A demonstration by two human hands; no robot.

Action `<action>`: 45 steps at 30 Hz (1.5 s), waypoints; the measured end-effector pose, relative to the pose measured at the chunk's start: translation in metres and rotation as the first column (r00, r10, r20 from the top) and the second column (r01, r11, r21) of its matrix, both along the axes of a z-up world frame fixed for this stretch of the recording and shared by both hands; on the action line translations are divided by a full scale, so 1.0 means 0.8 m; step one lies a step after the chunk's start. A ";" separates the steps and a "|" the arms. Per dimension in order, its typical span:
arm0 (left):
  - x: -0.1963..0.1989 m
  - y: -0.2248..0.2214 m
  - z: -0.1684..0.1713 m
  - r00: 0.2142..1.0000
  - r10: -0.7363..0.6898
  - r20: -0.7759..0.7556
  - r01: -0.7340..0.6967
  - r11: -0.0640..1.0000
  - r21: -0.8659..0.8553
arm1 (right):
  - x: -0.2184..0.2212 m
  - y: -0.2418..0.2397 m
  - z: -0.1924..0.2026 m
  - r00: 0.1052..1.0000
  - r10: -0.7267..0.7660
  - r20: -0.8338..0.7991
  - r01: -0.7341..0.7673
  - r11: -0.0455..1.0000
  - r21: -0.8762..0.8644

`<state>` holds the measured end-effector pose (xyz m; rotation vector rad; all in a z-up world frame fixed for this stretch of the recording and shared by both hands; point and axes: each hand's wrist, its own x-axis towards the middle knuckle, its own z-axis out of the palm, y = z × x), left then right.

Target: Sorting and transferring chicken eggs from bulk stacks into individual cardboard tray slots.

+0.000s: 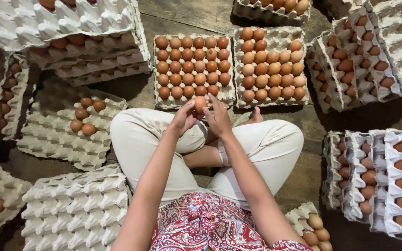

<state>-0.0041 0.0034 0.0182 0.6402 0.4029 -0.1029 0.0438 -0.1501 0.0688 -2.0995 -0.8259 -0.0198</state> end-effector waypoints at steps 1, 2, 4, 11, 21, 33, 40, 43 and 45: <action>0.000 0.001 -0.009 1.000 0.008 -0.002 -0.008 0.999 -0.034 | -0.001 -0.001 0.004 0.994 0.008 -0.112 -0.005 1.000 0.024; -0.001 -0.001 -0.005 1.000 0.009 -0.002 -0.009 0.999 -0.032 | -0.003 0.001 0.010 0.994 0.009 -0.112 -0.007 1.000 0.027; 0.000 -0.007 0.000 0.999 -0.008 0.032 -0.001 0.970 0.242 | -0.004 0.004 0.021 0.976 0.129 -0.178 -0.121 0.991 0.057; 0.013 -0.007 -0.013 0.991 0.093 -0.097 -0.050 0.925 0.377 | -0.009 0.007 0.027 0.955 0.099 -0.279 -0.119 0.991 -0.053; 0.024 -0.014 -0.018 0.897 0.302 -0.323 -0.192 0.924 0.331 | -0.014 0.025 0.015 0.907 0.103 -0.407 -0.141 0.988 -0.064; 0.064 -0.033 -0.173 0.795 0.374 -0.479 -0.298 0.927 0.229 | 0.051 0.024 -0.024 0.353 0.089 -0.931 0.659 0.683 0.315; 0.070 -0.034 -0.108 0.777 0.359 -0.517 -0.447 0.893 -0.052 | 0.082 -0.017 -0.032 0.269 0.144 -0.952 0.872 0.383 0.304; 0.075 -0.024 -0.148 0.764 0.360 -0.535 -0.499 0.856 -0.137 | 0.081 -0.025 -0.036 0.228 0.271 -0.935 0.889 0.334 0.313; 0.078 -0.023 -0.146 0.764 0.356 -0.538 -0.502 0.852 -0.150 | 0.073 -0.027 -0.036 0.243 0.354 -0.903 0.866 0.340 0.367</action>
